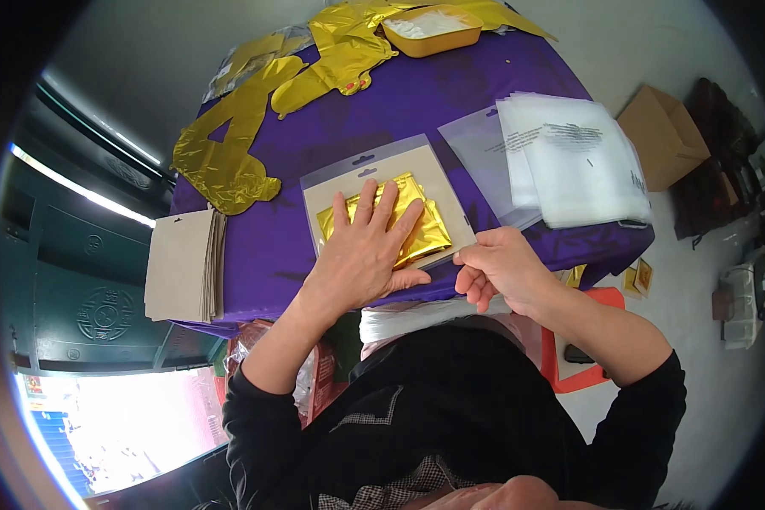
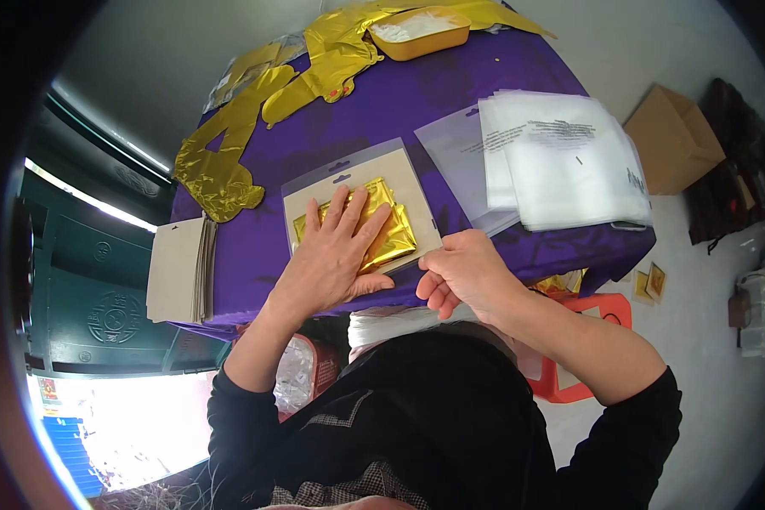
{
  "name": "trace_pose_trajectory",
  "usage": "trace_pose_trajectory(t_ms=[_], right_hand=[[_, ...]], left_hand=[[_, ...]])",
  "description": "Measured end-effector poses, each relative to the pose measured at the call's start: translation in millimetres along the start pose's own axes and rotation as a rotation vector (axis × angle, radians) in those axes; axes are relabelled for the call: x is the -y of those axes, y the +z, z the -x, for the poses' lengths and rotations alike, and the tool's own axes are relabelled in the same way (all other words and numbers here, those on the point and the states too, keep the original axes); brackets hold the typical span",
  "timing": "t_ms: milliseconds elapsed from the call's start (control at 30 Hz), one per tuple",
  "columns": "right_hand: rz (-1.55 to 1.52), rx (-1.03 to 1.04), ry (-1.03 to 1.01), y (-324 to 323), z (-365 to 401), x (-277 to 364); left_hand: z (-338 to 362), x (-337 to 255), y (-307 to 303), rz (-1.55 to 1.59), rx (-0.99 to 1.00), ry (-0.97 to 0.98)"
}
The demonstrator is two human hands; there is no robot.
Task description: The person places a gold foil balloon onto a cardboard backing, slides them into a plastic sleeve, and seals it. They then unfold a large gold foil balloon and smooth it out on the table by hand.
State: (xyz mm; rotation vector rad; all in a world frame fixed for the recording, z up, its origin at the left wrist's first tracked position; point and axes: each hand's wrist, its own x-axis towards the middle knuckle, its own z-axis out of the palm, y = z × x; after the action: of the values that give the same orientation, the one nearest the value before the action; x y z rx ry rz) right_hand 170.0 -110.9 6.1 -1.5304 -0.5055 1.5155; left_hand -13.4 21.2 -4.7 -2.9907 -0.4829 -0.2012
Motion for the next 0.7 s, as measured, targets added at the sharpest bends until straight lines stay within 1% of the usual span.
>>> trace_pose_trajectory(t_ms=[67, 133, 333, 400, 467, 700], right_hand=[[0.018, -0.005, 0.008, -1, 0, 3], [0.018, 0.0, 0.008, -4, -1, 4], [0.023, 0.037, 0.026, -8, -4, 4], [0.054, 0.034, 0.021, -8, -4, 5], [0.062, 0.04, 0.026, -7, -5, 6], [0.056, 0.021, 0.025, -8, -2, 7]], left_hand=[[0, 3, -8, 0.022, 0.033, 0.001], [6, 12, -14, 0.283, 0.043, 0.008], [27, 40, -25, 0.332, 0.194, -0.075], [32, 46, -24, 0.352, 0.203, -0.096], [34, 49, -23, 0.396, 0.198, -0.066], [30, 44, -22, 0.377, 0.173, -0.053]])
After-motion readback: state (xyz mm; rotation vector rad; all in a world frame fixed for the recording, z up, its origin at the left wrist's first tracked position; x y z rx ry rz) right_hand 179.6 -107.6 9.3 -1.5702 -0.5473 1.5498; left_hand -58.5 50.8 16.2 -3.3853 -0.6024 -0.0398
